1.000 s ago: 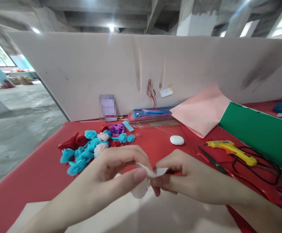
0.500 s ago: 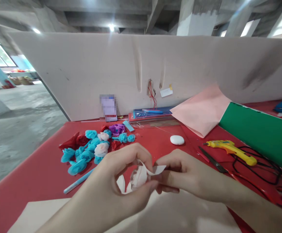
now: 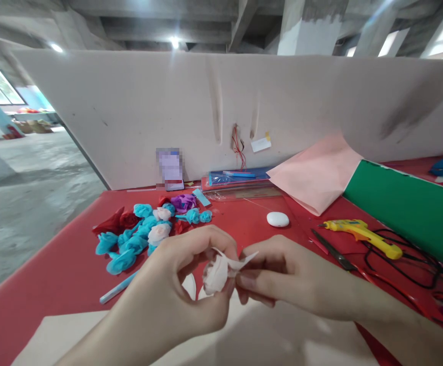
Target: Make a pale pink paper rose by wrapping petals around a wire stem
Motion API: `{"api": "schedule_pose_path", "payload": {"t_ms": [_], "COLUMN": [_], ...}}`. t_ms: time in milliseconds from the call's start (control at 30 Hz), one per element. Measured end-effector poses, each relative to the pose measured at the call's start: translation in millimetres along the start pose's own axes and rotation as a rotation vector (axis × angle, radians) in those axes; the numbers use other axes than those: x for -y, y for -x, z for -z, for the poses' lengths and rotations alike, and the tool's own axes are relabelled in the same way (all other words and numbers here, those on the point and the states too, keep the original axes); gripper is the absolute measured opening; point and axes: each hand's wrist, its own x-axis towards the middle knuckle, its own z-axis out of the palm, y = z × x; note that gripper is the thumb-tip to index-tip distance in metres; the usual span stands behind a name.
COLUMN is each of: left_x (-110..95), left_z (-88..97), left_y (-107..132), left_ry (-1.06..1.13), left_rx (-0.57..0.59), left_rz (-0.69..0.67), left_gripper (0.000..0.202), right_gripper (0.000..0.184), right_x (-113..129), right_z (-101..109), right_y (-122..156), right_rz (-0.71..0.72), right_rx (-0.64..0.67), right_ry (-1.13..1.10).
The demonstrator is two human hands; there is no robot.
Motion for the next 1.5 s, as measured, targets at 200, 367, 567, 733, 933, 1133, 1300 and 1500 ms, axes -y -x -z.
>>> {"api": "schedule_pose_path", "payload": {"t_ms": [200,367,567,733,933,1133,1300,1500], "left_x": [3,4,-2,-5,2,-3,-8,1], "left_z": [4.2,3.7,0.8,1.0,4.0,0.3,-2.2,0.0], "left_y": [-2,-5,-3,-2,-3,-5,-4,-6], "left_ry": [-0.027,0.038,0.091,0.079,0.028,0.062,0.161,0.110], "left_rx": [0.002,0.008,-0.085,-0.058,-0.046,-0.066,-0.104,-0.057], "left_rz": [0.009,0.022,0.120,0.150,0.084,0.105,0.132,0.121], "left_gripper": [0.024,0.026,0.022,0.015,0.012,0.011,0.018,0.019], "right_gripper": [0.015,0.008,0.014,0.010,0.015,0.014,0.015,0.004], "right_x": [6,4,-1,2,6,4,4,-1], "right_z": [-10,-12,-14,-13,-12,-11,-14,-15], "right_y": [3,2,0,1,5,0,-1,0], "right_rz": [0.091,0.188,0.320,0.240,0.173,0.195,0.233,0.263], "right_rx": [-0.316,-0.357,-0.431,-0.381,-0.347,-0.368,-0.423,-0.480], "right_ry": [0.280,0.340,0.283,0.223,0.112,0.166,0.268,0.422]}}
